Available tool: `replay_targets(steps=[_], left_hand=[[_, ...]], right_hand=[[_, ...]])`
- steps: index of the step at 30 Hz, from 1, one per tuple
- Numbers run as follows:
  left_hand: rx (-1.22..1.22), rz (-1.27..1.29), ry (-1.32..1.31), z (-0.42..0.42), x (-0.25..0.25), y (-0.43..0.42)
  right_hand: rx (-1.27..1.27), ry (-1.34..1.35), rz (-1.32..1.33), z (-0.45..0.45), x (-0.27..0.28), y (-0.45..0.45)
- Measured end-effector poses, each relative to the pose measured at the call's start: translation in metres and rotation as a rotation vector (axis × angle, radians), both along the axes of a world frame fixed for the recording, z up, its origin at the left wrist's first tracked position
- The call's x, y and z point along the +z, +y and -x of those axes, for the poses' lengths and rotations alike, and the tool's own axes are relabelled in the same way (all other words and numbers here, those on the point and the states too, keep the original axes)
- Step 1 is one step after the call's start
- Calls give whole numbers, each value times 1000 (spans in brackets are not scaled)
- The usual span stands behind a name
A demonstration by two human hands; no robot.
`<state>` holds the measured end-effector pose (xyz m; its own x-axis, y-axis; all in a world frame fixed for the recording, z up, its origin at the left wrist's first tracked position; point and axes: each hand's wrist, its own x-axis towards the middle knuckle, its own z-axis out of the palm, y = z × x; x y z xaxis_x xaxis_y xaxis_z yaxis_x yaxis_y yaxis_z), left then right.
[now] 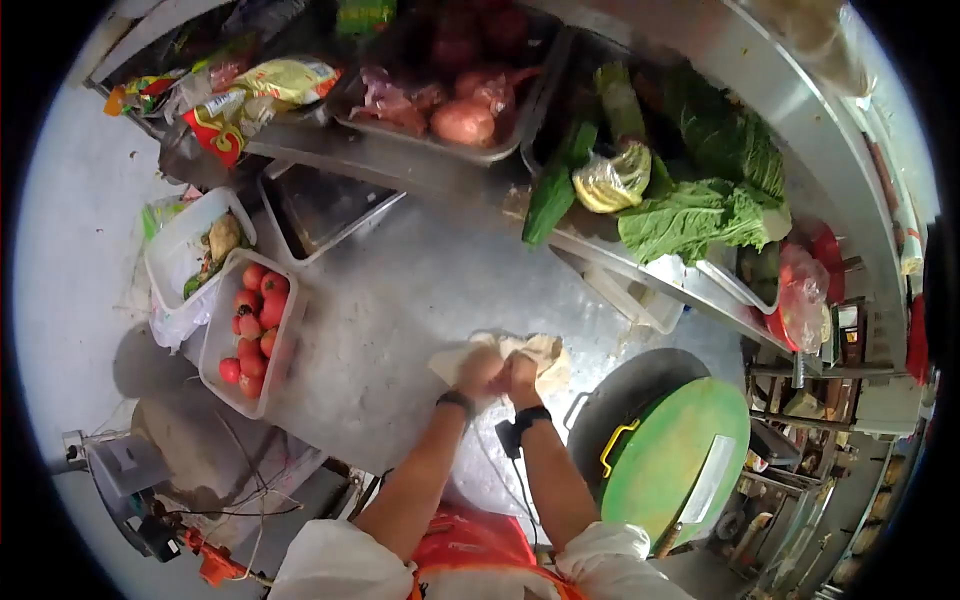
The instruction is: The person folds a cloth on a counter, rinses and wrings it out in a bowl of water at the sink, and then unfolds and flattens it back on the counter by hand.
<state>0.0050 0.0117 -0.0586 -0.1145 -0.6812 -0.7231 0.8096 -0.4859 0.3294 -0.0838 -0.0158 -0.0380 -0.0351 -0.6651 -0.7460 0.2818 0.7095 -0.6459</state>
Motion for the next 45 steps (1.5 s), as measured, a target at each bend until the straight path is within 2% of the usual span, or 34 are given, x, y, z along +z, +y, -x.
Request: replay_targets(steps=[2, 3, 4, 6, 7, 9, 10, 11, 12, 13, 14, 16, 17, 18, 19, 20, 22, 23, 24, 26, 27, 28, 29, 31, 32, 33, 34, 36, 38, 40, 42, 43, 44, 45], left_hand=[[-650, 190, -861, -17, 38, -24], [-434, 52, -509, -15, 67, -31], [-732, 79, -747, -20, 70, -38], [-905, 95, -815, -22, 70, -39], [-806, 256, -1006, -20, 42, -33], [-774, 199, -1037, -16, 46, -20], [-746, 141, -1068, -15, 50, -14], [-920, 124, -1002, -18, 51, -5], [-922, 122, -1001, -20, 47, 12], [-953, 218, -1004, -19, 37, 33], [-980, 320, -1005, -17, 33, 54], [-1034, 524, -1132, -15, 52, 97], [-1000, 618, -1069, -10, 10, 124], [-1065, 440, -935, -9, 54, 139], [-1108, 171, -849, -5, 70, 154], [-1201, 226, -886, -2, 51, 174], [-1235, 277, -952, 2, 50, 200], [-1241, 283, -961, 2, 43, 207], [-1252, 292, -928, 3, 32, 213], [-1284, 307, -898, 2, 7, 224], [-1289, 370, -872, -1, -1, 225], [-1294, 436, -845, -2, -9, 225], [-1317, 448, -847, -4, 0, 224], [-1301, 213, -645, -5, 31, 222], [-1338, 217, -638, -6, 38, 224], [-1298, 294, -640, -8, 41, 226], [-1256, 372, -644, -10, 45, 228], [-1271, 370, -575, -9, 41, 226], [-1206, 606, -964, -7, 40, 224], [-1317, 558, -996, -3, 56, 212], [-1281, 531, -1298, 5, 70, 206], [-1302, 451, -1230, 11, 81, 205], [-1324, 467, -1227, 14, 78, 208], [-1182, 747, -1470, 14, 73, 210]], right_hand=[[92, 107, -93, -3, 7, -12], [24, 106, -45, -8, 9, -13], [-41, 110, 4, -11, 11, -13], [6, 95, -21, -9, 16, -18], [41, 69, -48, -8, 20, -15], [226, 82, -108, -3, 34, -8], [230, 82, -101, 2, 22, -3], [584, 489, 247, 8, -6, 9], [924, 894, 601, 15, -24, 27], [1021, 1058, 834, 22, -27, 46], [975, 1061, 973, 28, -30, 69], [1245, 936, 856, 46, -45, 106], [1340, 958, 742, 46, -33, 124], [1428, 972, 622, 46, -26, 146], [1327, 904, 705, 53, -37, 174], [1222, 837, 790, 60, -53, 199], [1454, 1078, 922, 63, -51, 228], [905, 570, 483, 59, -49, 236], [891, 570, 484, 59, -43, 235], [1338, 949, 951, 62, -30, 233], [1173, 1016, 1023, 58, -40, 239], [1150, 1025, 1018, 60, -48, 243], [1121, 1065, 1003, 57, -37, 244], [1128, 1094, 939, 57, -34, 249], [1167, 1081, 895, 59, -42, 253], [862, 898, 532, 53, -45, 258], [967, 903, 523, 57, -47, 259], [810, 785, 413, 55, -27, 262], [678, 734, 269, 51, 23, 261], [544, 677, 135, 50, 71, 264], [644, 896, 188, 53, 94, 274], [619, 897, 175, 56, 86, 280], [671, 1093, 295, 59, 74, 286], [724, 1286, 417, 58, 68, 291]])
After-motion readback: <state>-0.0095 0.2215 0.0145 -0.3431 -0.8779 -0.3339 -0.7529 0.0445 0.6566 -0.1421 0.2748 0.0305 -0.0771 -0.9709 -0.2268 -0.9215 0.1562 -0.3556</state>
